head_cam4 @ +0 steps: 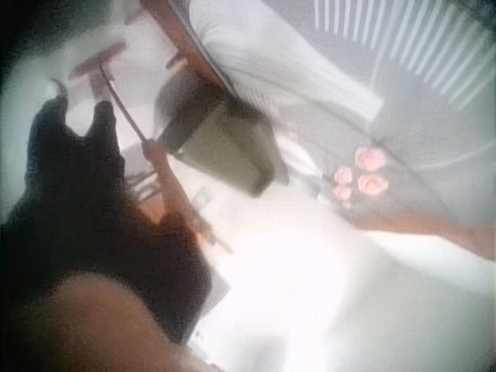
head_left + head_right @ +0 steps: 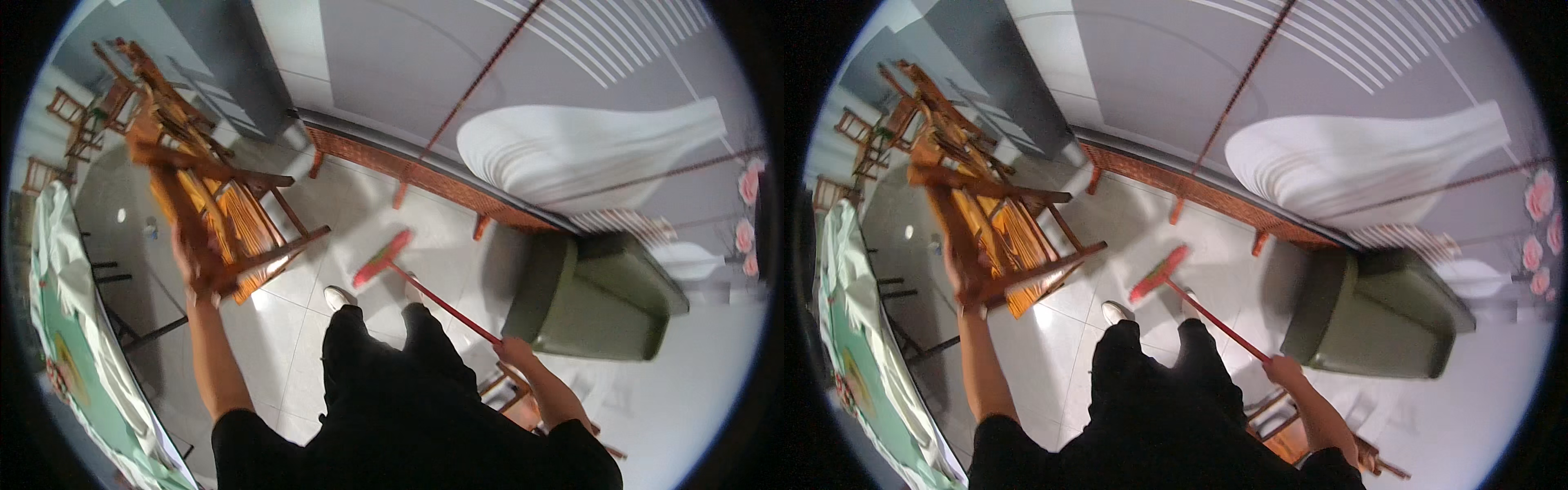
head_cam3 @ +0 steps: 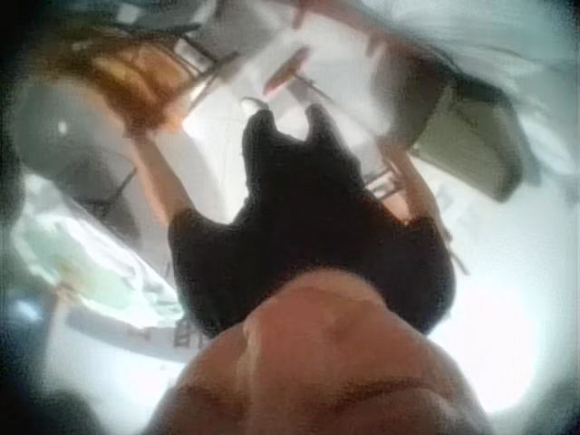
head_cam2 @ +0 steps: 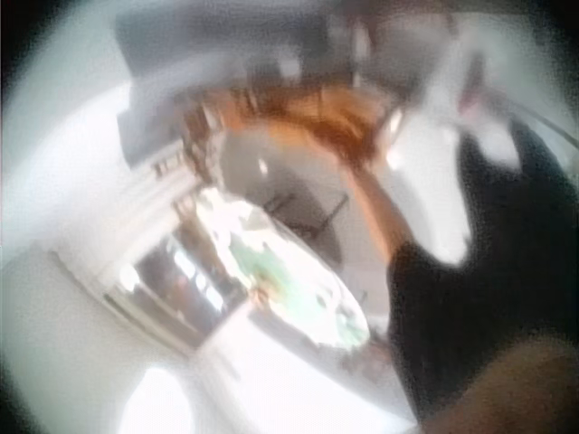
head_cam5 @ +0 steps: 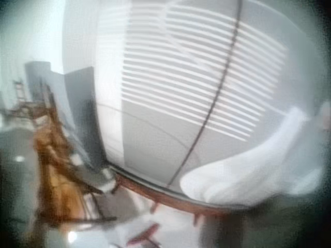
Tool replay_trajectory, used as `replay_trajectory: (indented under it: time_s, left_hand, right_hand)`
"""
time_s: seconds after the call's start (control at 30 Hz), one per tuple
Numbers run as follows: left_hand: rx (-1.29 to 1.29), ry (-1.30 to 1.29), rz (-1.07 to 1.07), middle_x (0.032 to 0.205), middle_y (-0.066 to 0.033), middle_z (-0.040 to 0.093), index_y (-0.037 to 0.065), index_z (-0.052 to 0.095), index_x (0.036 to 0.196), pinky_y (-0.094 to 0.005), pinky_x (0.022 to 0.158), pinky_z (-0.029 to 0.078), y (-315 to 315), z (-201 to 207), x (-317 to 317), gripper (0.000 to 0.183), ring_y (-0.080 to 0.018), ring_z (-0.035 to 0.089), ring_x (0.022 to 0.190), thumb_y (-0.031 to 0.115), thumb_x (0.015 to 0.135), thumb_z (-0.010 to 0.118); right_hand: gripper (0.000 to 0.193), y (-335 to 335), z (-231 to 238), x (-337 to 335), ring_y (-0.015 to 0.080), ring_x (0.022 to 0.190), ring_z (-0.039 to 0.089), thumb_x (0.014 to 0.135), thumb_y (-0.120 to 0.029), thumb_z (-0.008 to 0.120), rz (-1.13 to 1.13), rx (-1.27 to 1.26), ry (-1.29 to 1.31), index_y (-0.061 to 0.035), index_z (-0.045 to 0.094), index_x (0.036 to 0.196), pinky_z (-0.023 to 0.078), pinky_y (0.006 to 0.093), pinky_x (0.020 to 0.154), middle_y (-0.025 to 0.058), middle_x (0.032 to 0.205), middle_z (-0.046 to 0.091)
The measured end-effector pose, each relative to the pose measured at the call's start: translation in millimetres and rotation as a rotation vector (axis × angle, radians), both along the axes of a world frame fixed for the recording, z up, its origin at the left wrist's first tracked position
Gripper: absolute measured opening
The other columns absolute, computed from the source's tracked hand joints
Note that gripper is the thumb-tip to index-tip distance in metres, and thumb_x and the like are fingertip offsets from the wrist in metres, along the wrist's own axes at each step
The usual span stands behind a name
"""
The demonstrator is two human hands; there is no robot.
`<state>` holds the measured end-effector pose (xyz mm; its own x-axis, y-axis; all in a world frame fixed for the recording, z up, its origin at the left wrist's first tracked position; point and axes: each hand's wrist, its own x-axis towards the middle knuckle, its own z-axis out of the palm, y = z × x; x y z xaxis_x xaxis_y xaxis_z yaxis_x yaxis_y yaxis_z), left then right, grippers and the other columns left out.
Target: The person sweeps a tiled floor with a red broom, gathering scattered debris into a pile. They repeatedly move wooden chairs and a tablecloth-covered table to access areas underneath, then continue sweeping around the furniture.
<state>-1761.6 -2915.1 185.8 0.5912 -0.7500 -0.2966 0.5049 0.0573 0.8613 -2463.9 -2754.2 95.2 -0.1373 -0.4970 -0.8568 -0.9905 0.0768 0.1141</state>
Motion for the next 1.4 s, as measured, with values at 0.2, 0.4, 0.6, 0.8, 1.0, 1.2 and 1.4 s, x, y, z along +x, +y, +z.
replay_trajectory:
  time_s: [0.2, 0.4, 0.6, 0.8, 1.0, 1.2, 1.4]
  left_hand:
    - [0.107, 0.235, 0.134, 0.082, -0.0074, 0.06, 0.002, 0.048, 0.132, -0.0249, 0.055, 0.047, 198, 55, -72, 0.082, -0.0147, 0.056, 0.062, 0.071, 0.089, 0.047]
    - [0.176, 0.242, 0.396, 0.077, -0.0097, 0.057, 0.002, 0.045, 0.134, -0.026, 0.053, 0.045, 330, 48, -175, 0.094, -0.016, 0.053, 0.062, 0.08, 0.082, 0.049]
    - [0.368, 0.447, 0.681, 0.078, -0.0101, 0.061, 0.004, 0.055, 0.122, -0.033, 0.056, 0.049, 431, -2, -280, 0.087, -0.0226, 0.057, 0.063, 0.082, 0.083, 0.043]
    - [0.58, 0.825, 0.461, 0.081, -0.0131, 0.065, 0.003, 0.06, 0.104, -0.0391, 0.066, 0.055, 564, -17, -408, 0.069, -0.0288, 0.065, 0.072, 0.066, 0.095, 0.034]
    - [0.803, 0.973, 0.413, 0.079, -0.0115, 0.063, 0.003, 0.058, 0.098, -0.0384, 0.065, 0.052, 607, -19, -517, 0.063, -0.0271, 0.062, 0.071, 0.062, 0.096, 0.036]
    - [0.93, 0.978, 0.414, 0.077, -0.01, 0.06, 0.003, 0.057, 0.092, -0.0377, 0.064, 0.049, 622, -13, -555, 0.058, -0.0254, 0.059, 0.069, 0.058, 0.097, 0.039]
    - [1.026, 0.917, 0.429, 0.075, -0.0084, 0.058, 0.003, 0.056, 0.086, -0.037, 0.064, 0.046, 647, -6, -570, 0.054, -0.0237, 0.056, 0.068, 0.054, 0.098, 0.041]
  right_hand:
    - [0.045, -64, -37, -64, 0.0426, 0.09, 0.067, 0.096, -0.046, 0.047, 0.16, 0.0, -0.092, -0.0061, 0.068, 0.098, 0.053, 0.053, 0.079, 0.0204, 0.096, 0.07]
    - [0.046, -197, -118, 59, 0.0411, 0.099, 0.065, 0.099, -0.041, 0.043, 0.374, -0.042, -0.205, -0.0011, 0.062, 0.112, 0.05, 0.0534, 0.088, 0.0206, 0.105, 0.068]
    - [0.045, -274, -169, 340, 0.0398, 0.102, 0.065, 0.098, -0.034, 0.039, 0.639, -0.148, -0.385, -0.0015, 0.069, 0.107, 0.052, 0.0507, 0.086, 0.0226, 0.109, 0.068]
    - [0.054, -219, -92, 277, 0.0425, 0.101, 0.064, 0.098, -0.045, 0.039, 0.507, 0.112, -0.218, 0.0004, 0.068, 0.104, 0.05, 0.0509, 0.086, 0.0277, 0.105, 0.066]
    - [0.053, -177, -102, 177, 0.0427, 0.101, 0.064, 0.097, -0.047, 0.044, 0.8, 0.106, -0.132, 0.0009, 0.067, 0.103, 0.049, 0.0515, 0.088, 0.0269, 0.103, 0.067]
    - [0.059, -124, -177, 446, 0.0405, 0.107, 0.063, 0.097, -0.051, 0.037, 0.76, 0.095, -0.278, -0.0012, 0.067, 0.11, 0.048, 0.0505, 0.092, 0.0261, 0.112, 0.065]
    - [0.051, -121, -156, 532, 0.0385, 0.081, 0.069, 0.099, -0.04, 0.038, 0.687, 0.175, -0.43, 0.0025, 0.066, 0.105, 0.055, 0.0473, 0.07, 0.0258, 0.09, 0.069]
